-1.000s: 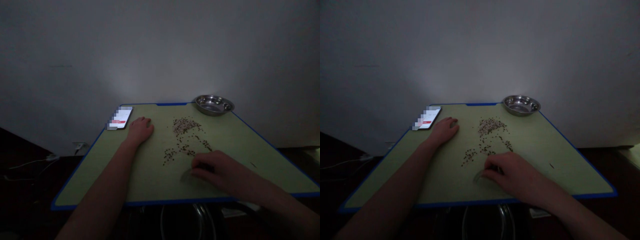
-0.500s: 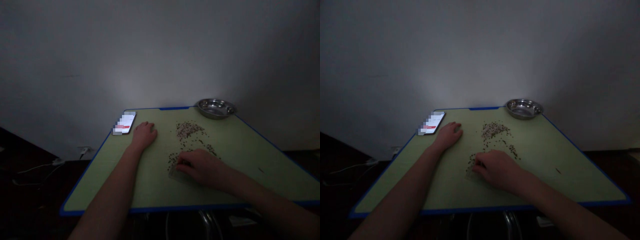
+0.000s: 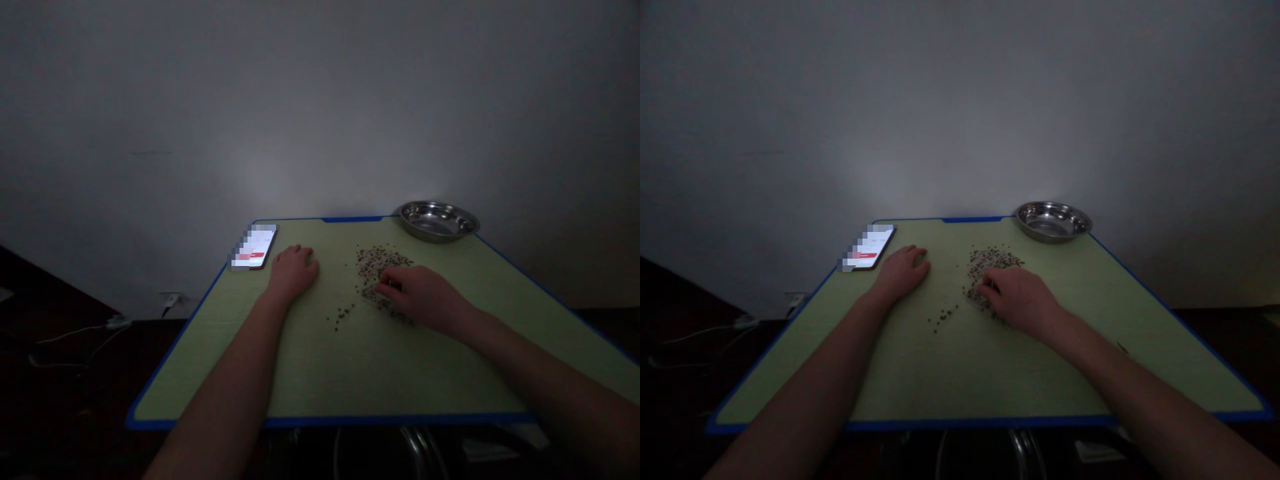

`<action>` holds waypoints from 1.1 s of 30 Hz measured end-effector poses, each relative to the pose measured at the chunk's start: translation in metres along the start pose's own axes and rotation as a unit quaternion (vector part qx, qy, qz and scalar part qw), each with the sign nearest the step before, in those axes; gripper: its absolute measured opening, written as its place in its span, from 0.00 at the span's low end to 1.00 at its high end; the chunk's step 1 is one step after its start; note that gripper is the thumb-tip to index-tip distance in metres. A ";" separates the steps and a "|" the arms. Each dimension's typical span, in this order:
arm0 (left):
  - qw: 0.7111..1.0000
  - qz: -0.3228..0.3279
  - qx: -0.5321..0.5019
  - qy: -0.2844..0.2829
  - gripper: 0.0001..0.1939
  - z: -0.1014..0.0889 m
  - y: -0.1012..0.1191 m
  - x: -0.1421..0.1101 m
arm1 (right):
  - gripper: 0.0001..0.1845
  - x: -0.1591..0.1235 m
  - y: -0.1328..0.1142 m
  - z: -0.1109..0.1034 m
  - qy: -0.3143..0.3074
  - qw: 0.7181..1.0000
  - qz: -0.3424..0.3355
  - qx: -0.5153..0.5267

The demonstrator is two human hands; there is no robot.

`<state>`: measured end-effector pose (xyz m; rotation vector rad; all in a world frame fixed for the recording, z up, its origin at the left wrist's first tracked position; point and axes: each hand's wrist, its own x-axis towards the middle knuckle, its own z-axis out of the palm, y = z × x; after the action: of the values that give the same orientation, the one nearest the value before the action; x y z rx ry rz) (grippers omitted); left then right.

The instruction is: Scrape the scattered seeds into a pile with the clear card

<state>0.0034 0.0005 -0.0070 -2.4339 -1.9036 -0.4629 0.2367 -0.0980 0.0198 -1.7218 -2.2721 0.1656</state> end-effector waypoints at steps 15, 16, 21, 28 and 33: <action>1.000 0.004 0.001 0.010 0.22 0.003 -0.001 0.000 | 0.08 0.016 -0.025 0.000 -0.023 0.998 -0.055 0.035; 1.000 0.003 0.002 0.009 0.22 0.003 -0.001 0.000 | 0.08 0.018 -0.027 0.000 -0.024 0.997 -0.057 0.036; 1.000 0.001 0.004 0.010 0.21 0.002 0.001 0.000 | 0.09 0.022 -0.033 0.001 -0.033 0.997 -0.064 0.040; 1.000 -0.004 0.004 0.007 0.21 0.000 0.002 -0.002 | 0.09 0.020 -0.037 0.003 -0.051 0.994 -0.084 0.052; 1.000 0.001 0.005 0.008 0.21 0.000 0.002 -0.002 | 0.09 0.015 -0.046 -0.002 -0.065 0.991 -0.106 0.054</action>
<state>0.0051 -0.0017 -0.0070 -2.4180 -1.8911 -0.4702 0.1917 -0.0970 0.0362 -1.4438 -2.4698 0.3583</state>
